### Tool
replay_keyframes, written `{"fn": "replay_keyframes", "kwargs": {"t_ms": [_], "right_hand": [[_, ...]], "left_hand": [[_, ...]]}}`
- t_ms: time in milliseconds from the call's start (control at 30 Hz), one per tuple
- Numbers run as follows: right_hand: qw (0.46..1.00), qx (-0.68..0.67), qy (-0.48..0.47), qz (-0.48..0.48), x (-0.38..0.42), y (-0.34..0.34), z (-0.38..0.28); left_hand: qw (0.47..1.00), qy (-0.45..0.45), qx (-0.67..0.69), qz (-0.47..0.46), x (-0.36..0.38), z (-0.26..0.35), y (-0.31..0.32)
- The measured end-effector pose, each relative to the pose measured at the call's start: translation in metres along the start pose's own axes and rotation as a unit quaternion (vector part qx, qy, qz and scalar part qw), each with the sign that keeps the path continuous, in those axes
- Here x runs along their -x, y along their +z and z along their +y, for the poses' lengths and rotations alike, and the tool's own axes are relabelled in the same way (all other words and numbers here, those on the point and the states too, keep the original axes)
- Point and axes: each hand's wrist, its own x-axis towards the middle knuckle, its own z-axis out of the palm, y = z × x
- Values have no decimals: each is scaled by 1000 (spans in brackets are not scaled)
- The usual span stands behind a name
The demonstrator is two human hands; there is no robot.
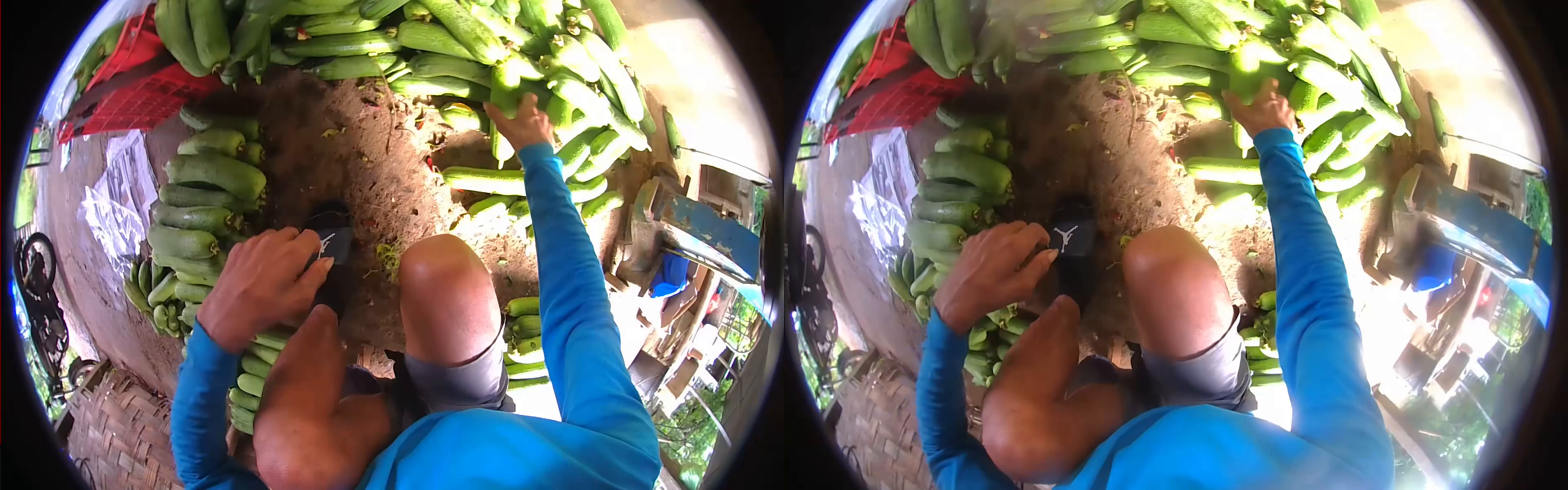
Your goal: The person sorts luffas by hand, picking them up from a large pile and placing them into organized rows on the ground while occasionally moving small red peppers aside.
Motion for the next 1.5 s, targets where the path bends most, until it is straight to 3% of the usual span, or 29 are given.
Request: {"fn": "replay_keyframes", "kwargs": {"t_ms": [67,167,233,267,300,367,433,467,500,567,600,633,700,733,767,833,867,900,933,967,1000,1033,1067,1133,1200,1233,1400,1433,1500], "right_hand": [[999,26,-22,-2,-14,13,11],[995,-10,-87,-42,-21,0,17],[968,-140,-163,-133,-6,-11,10],[951,-196,-146,-192,15,-29,-9],[927,-250,-128,-250,31,-47,-30],[802,-468,-119,-351,32,-21,-30],[825,-432,-122,-345,64,-42,-79],[769,-488,-177,-373,74,-47,-97],[747,-502,-154,-408,85,-46,-112],[718,-472,-191,-474,99,-36,-141],[729,-441,-214,-478,106,-30,-154],[747,-389,-218,-493,107,-24,-162],[689,-439,-235,-527,93,0,-144],[705,-414,-354,-454,62,24,-118],[772,-342,-297,-445,34,24,-101],[903,-260,-256,-228,3,-3,-68],[901,-152,-375,-153,-44,-8,-33],[878,-46,-473,-47,-90,-13,1],[870,56,-488,43,-116,-25,31],[841,-106,-528,-45,-133,-45,57],[902,68,-426,-10,-154,-58,81],[895,100,-432,52,-165,-63,103],[921,22,-388,-28,-170,-64,124],[825,265,-495,63,-145,-74,108],[869,180,-460,16,-135,-76,99],[855,138,-500,16,-156,-67,111],[841,233,-487,-13,-138,-79,107],[875,109,-470,-36,-134,-84,109],[883,178,-432,-47,-127,-85,111]], "left_hand": [[979,-62,147,-123,-12,-11,17],[967,-77,236,-64,-32,-17,30],[957,-79,277,-21,-47,-20,37],[944,-79,319,9,-53,-18,42],[944,-84,319,18,-61,-18,46],[933,-52,347,81,-74,-12,55],[925,-46,361,108,-82,-8,63],[916,-40,380,119,-82,-6,63],[914,-58,379,128,-74,-4,63],[851,-62,498,152,-64,-10,56],[806,-16,554,210,-61,-25,75],[802,-42,549,232,-48,-30,74],[844,-148,451,249,0,-46,79],[816,-177,474,279,28,-55,92],[795,-233,469,307,64,-69,111],[725,-312,484,377,133,-82,150],[695,-399,428,419,175,-70,153],[679,-444,326,485,207,-83,194],[585,-453,446,503,241,-79,209],[538,-485,410,555,272,-79,239],[510,-563,336,557,302,-68,252],[443,-575,360,587,329,-60,275],[375,-579,382,615,351,-52,296],[361,-639,338,589,385,-29,309],[366,-716,245,542,407,-24,333],[356,-720,244,544,409,-19,329],[419,-799,177,393,387,-21,337],[440,-817,132,349,383,-20,336],[450,-812,161,334,388,-16,325]]}}
